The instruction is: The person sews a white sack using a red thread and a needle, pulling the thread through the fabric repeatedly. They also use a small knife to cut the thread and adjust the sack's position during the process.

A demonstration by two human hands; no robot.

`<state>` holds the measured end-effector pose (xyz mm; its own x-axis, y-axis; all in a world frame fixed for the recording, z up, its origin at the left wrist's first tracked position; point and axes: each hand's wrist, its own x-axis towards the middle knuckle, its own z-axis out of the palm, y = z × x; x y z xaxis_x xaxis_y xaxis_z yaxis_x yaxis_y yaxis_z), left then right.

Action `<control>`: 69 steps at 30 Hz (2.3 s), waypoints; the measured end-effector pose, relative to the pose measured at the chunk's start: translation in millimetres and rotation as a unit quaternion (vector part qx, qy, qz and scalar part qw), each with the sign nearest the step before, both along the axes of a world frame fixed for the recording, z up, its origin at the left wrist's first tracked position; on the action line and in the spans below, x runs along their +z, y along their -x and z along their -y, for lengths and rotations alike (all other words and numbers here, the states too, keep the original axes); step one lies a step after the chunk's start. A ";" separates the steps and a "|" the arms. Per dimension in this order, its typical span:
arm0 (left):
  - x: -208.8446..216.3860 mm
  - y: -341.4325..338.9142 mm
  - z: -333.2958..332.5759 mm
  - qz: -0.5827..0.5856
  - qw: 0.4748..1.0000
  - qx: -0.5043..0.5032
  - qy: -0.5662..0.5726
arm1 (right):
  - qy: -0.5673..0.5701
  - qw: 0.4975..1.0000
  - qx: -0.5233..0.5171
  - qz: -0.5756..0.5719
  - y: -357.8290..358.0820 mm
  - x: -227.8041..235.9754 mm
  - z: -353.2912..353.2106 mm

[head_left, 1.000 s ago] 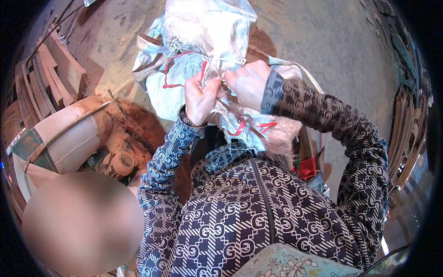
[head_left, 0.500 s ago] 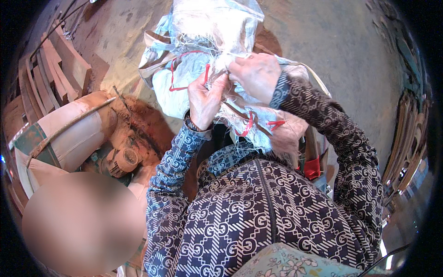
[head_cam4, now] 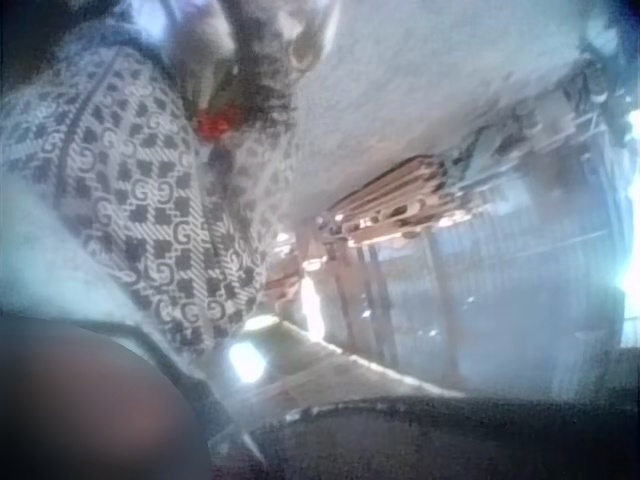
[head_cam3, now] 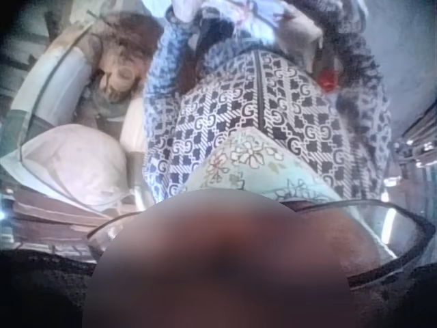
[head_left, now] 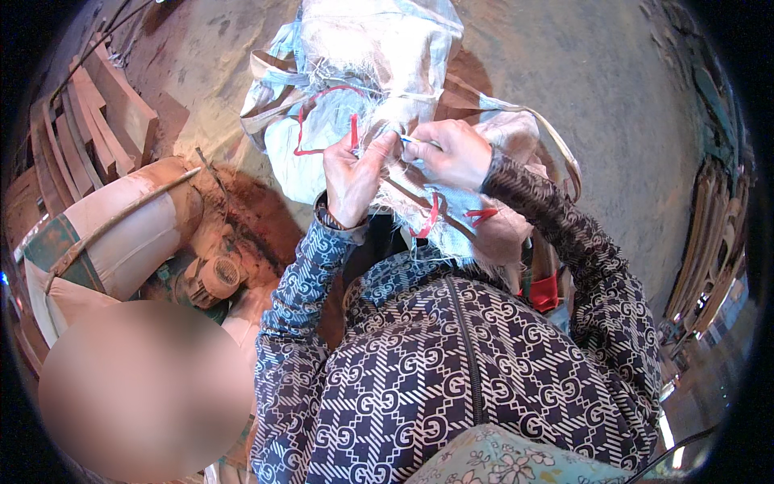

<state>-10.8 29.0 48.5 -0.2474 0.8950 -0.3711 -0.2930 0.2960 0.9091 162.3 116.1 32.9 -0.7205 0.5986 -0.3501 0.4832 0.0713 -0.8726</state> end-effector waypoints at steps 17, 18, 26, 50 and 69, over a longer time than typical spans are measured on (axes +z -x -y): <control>-2.2 30.5 5.5 0.285 0.943 0.132 0.111 | 0.293 0.939 -0.149 -0.103 0.5 27.6 -11.1; -17.9 31.3 9.5 0.220 0.960 0.119 0.126 | 0.296 0.936 -0.161 -0.106 0.4 23.5 -7.7; -36.3 10.5 -5.5 0.132 0.990 0.045 -0.008 | 0.099 0.985 -0.115 -0.081 2.5 13.3 -4.6; -4.4 60.8 15.3 0.206 0.968 0.107 0.093 | 0.023 0.993 -0.107 -0.045 -9.5 24.1 -13.8; -21.1 39.5 11.2 -0.063 0.990 -0.054 0.110 | -0.049 0.994 -0.093 -0.017 -3.6 25.5 -13.9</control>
